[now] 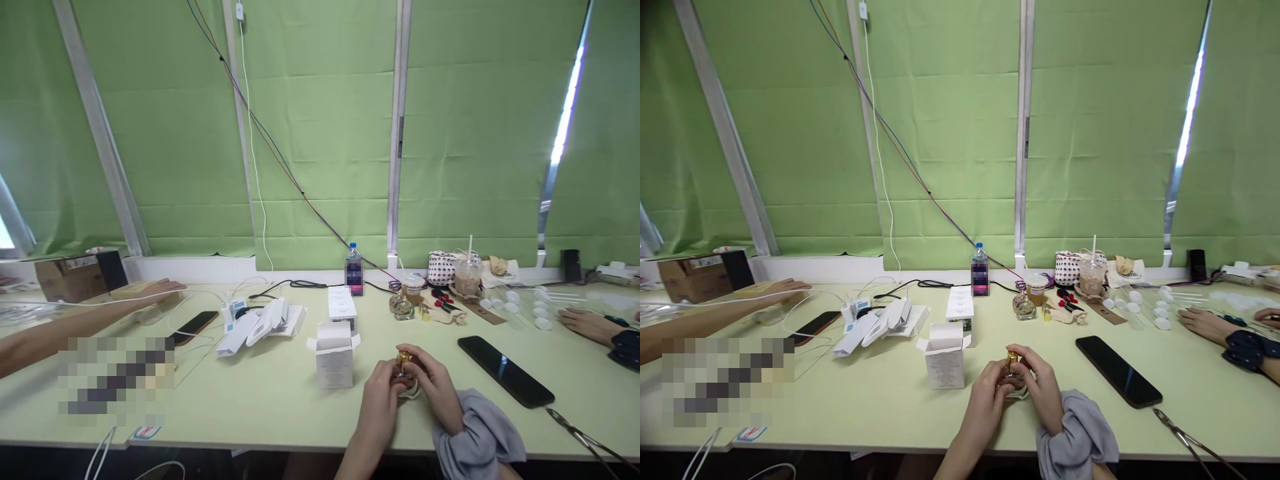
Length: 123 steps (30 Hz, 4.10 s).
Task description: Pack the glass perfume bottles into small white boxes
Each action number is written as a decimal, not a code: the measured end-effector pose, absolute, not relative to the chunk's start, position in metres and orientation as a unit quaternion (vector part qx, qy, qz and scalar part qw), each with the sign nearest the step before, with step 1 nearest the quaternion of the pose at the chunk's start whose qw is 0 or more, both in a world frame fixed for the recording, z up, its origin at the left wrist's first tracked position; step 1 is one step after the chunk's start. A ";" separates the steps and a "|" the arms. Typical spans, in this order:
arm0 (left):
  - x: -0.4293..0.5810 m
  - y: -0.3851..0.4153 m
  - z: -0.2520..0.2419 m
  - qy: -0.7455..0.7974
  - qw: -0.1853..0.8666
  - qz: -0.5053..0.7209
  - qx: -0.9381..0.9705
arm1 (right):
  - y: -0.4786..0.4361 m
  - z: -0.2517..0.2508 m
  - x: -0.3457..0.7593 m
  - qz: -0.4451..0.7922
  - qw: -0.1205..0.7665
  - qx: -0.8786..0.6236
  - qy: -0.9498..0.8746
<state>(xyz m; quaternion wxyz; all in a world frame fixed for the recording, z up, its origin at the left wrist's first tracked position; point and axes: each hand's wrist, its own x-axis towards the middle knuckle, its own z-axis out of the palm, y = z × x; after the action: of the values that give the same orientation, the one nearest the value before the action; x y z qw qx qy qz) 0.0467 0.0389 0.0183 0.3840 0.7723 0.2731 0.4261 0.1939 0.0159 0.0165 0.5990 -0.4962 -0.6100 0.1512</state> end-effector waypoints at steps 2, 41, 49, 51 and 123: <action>0.047 0.040 0.018 0.278 0.380 0.426 0.773 | 0.015 0.016 0.194 0.146 0.592 -0.496 -0.618; 0.038 0.043 0.006 0.294 0.398 0.401 0.771 | 0.003 0.026 0.210 0.105 0.391 -0.512 -0.758; 0.034 0.033 0.016 0.268 0.425 0.437 0.746 | 0.002 0.025 0.213 0.130 0.332 -0.533 -0.767; 0.035 0.032 0.014 0.291 0.396 0.432 0.756 | 0.000 0.026 0.211 0.125 0.343 -0.529 -0.766; -0.048 0.077 0.044 0.376 0.269 0.580 0.670 | 0.050 0.113 0.102 0.078 0.312 -0.456 -0.830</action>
<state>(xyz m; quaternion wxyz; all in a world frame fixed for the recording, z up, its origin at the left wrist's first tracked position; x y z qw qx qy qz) -0.0482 0.0768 0.0444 0.2687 0.6704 0.3763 0.5803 0.1017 0.0498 0.1130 0.3123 -0.4561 -0.8296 0.0782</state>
